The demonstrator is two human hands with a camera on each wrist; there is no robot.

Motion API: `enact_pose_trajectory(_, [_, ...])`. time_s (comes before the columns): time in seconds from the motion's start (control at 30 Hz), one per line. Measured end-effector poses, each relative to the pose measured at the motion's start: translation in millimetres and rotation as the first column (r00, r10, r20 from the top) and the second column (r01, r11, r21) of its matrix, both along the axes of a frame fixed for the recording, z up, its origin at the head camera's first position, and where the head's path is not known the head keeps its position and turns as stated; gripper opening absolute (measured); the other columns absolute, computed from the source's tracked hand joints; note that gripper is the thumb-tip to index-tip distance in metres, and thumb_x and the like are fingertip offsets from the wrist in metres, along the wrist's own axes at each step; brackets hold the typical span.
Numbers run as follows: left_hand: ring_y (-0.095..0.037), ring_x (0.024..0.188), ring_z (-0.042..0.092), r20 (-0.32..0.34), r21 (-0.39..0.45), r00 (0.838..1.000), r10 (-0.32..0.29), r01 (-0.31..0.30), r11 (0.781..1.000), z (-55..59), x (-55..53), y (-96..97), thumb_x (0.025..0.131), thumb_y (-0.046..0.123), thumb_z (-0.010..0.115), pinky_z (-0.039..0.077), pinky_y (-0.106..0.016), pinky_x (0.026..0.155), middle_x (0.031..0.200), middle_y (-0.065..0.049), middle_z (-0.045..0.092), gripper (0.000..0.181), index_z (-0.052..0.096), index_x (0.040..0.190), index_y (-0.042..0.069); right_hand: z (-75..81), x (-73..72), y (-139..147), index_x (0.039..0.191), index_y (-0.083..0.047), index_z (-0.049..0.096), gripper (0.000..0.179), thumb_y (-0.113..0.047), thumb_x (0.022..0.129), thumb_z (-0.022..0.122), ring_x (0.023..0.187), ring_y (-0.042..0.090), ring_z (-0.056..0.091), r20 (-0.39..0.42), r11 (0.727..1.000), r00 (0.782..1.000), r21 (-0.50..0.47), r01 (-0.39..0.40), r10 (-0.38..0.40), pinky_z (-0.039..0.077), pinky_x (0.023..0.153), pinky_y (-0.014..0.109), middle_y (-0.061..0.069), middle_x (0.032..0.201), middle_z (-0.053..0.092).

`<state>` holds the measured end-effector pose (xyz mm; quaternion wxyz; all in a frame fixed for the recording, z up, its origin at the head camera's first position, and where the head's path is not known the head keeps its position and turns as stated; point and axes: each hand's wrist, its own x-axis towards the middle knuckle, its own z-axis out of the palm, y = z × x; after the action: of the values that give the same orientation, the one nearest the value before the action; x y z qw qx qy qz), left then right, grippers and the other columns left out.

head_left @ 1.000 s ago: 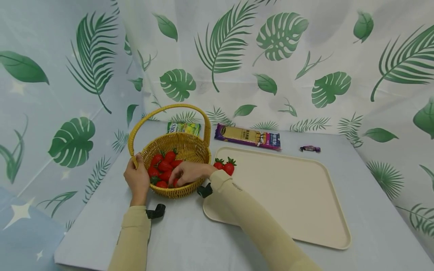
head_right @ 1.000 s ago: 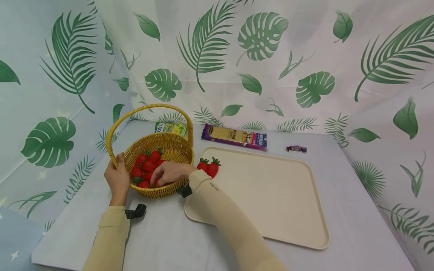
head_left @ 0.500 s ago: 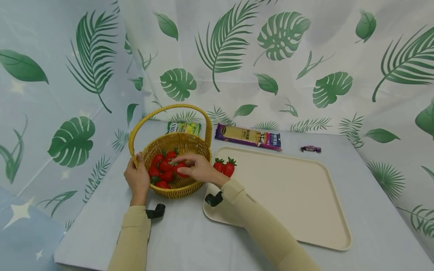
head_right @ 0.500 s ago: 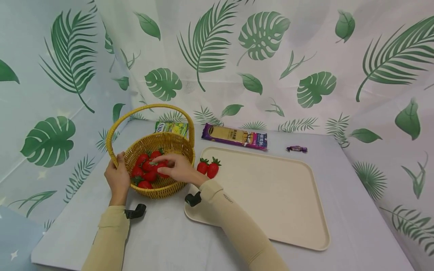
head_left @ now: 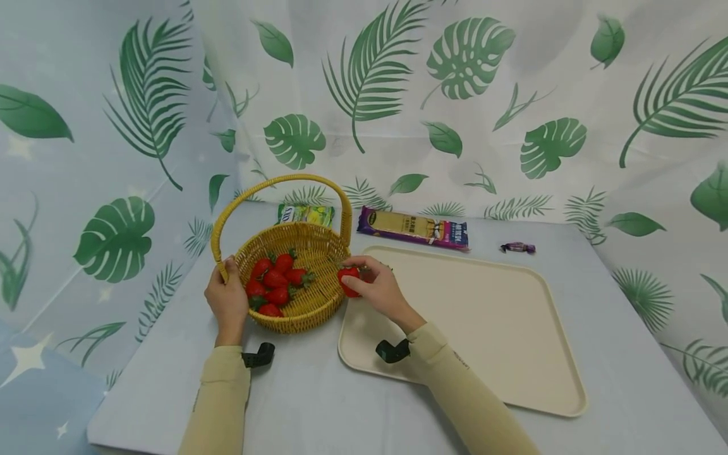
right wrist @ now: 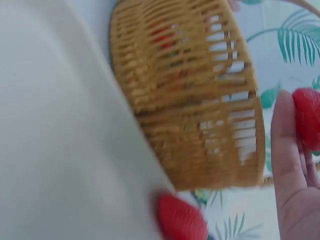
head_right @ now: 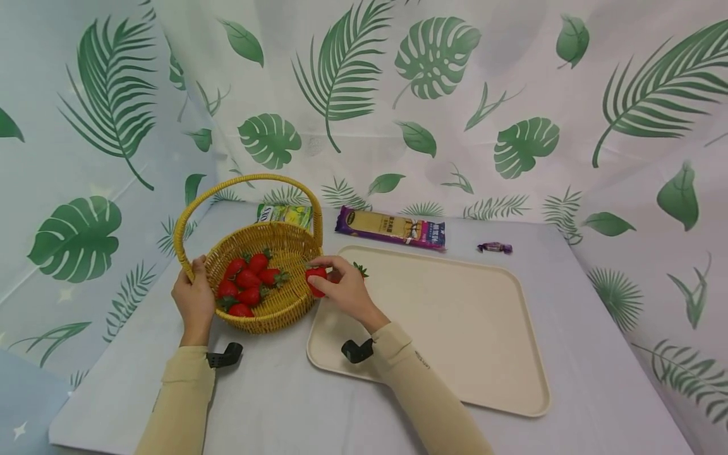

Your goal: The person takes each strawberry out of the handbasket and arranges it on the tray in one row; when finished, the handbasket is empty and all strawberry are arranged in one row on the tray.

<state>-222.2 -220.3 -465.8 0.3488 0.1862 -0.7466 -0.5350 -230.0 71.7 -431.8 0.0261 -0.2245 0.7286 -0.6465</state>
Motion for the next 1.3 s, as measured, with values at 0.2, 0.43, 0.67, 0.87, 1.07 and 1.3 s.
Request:
enact_pose_trajectory(0.2, [-0.022, 0.073, 0.043, -0.005, 0.009, 1.0, -0.006, 0.006, 1.0, 0.5, 0.5, 0.0, 0.1, 0.049, 0.046, 0.029, -0.033, 0.068, 0.102, -0.024, 0.067, 0.055, 0.066, 0.126, 0.004, -5.9, -2.3, 27, 0.122, 0.001, 0.063, 0.03, -0.01, 0.094, 0.067, 0.078, 0.018, 0.06, 0.005, 0.989, 0.989, -0.033, 0.146, -0.146, 0.052, 0.062, 0.032, 0.017, 0.117, 0.063])
enact_pose_trajectory(0.43, [-0.02, 0.077, 0.047, -0.005, 0.007, 1.0, -0.013, 0.013, 1.0, -0.7, 0.9, -0.2, 0.101, 0.049, 0.046, 0.031, -0.032, 0.07, 0.108, -0.022, 0.067, 0.056, 0.065, 0.128, 0.005, -13.3, -12.1, 58, 0.124, -0.001, 0.063, 0.034, -0.015, 0.094, 0.067, 0.078, 0.022, 0.061, 0.041, 0.969, 0.969, -0.014, 0.246, -0.245, 0.05, 0.063, 0.024, 0.017, 0.125, 0.061])
enact_pose_trajectory(0.67, [-0.021, 0.073, 0.044, -0.008, 0.007, 1.0, -0.019, 0.019, 1.0, -0.4, 1.5, 0.1, 0.101, 0.047, 0.046, 0.031, -0.032, 0.069, 0.103, -0.024, 0.067, 0.054, 0.065, 0.128, 0.004, -37.6, -27.8, 82, 0.123, -0.008, 0.065, 0.034, -0.024, 0.093, 0.07, 0.077, 0.018, 0.061, 0.087, 0.924, 0.919, 0.031, 0.382, -0.383, 0.052, 0.061, 0.026, 0.013, 0.114, 0.063])
enact_pose_trajectory(0.87, [-0.024, 0.084, 0.053, -0.013, 0.011, 1.0, -0.02, 0.02, 1.0, 1.3, 0.8, 0.9, 0.102, 0.044, 0.048, 0.034, -0.031, 0.074, 0.114, -0.021, 0.067, 0.051, 0.065, 0.127, 0.003, -43.6, -31.4, 90, 0.117, -0.009, 0.068, 0.029, -0.023, 0.092, 0.07, 0.088, 0.02, 0.056, 0.099, 0.866, 0.861, 0.093, 0.492, -0.499, 0.047, 0.07, 0.023, 0.01, 0.112, 0.064])
enact_pose_trajectory(1.07, [-0.022, 0.074, 0.046, -0.008, 0.011, 1.0, -0.013, 0.013, 1.0, 2.8, 0.2, 1.7, 0.102, 0.042, 0.048, 0.032, -0.031, 0.069, 0.097, -0.026, 0.066, 0.048, 0.066, 0.126, 0.003, -44.4, -30.5, 91, 0.116, -0.009, 0.068, 0.029, -0.024, 0.092, 0.069, 0.098, 0.024, 0.052, 0.135, 0.839, 0.832, 0.173, 0.515, -0.538, 0.046, 0.073, 0.026, 0.012, 0.114, 0.064])
enact_pose_trajectory(1.3, [-0.018, 0.07, 0.042, -0.018, 0.005, 1.0, -0.008, 0.008, 1.0, 3.2, 1.3, 1.9, 0.102, 0.039, 0.05, 0.031, -0.031, 0.067, 0.099, -0.024, 0.067, 0.045, 0.067, 0.124, 0.003, -47.9, -30.8, 93, 0.119, -0.009, 0.066, 0.031, -0.024, 0.092, 0.068, 0.105, 0.025, 0.053, 0.194, 0.83, 0.813, 0.241, 0.503, -0.549, 0.049, 0.069, 0.025, 0.013, 0.118, 0.06])
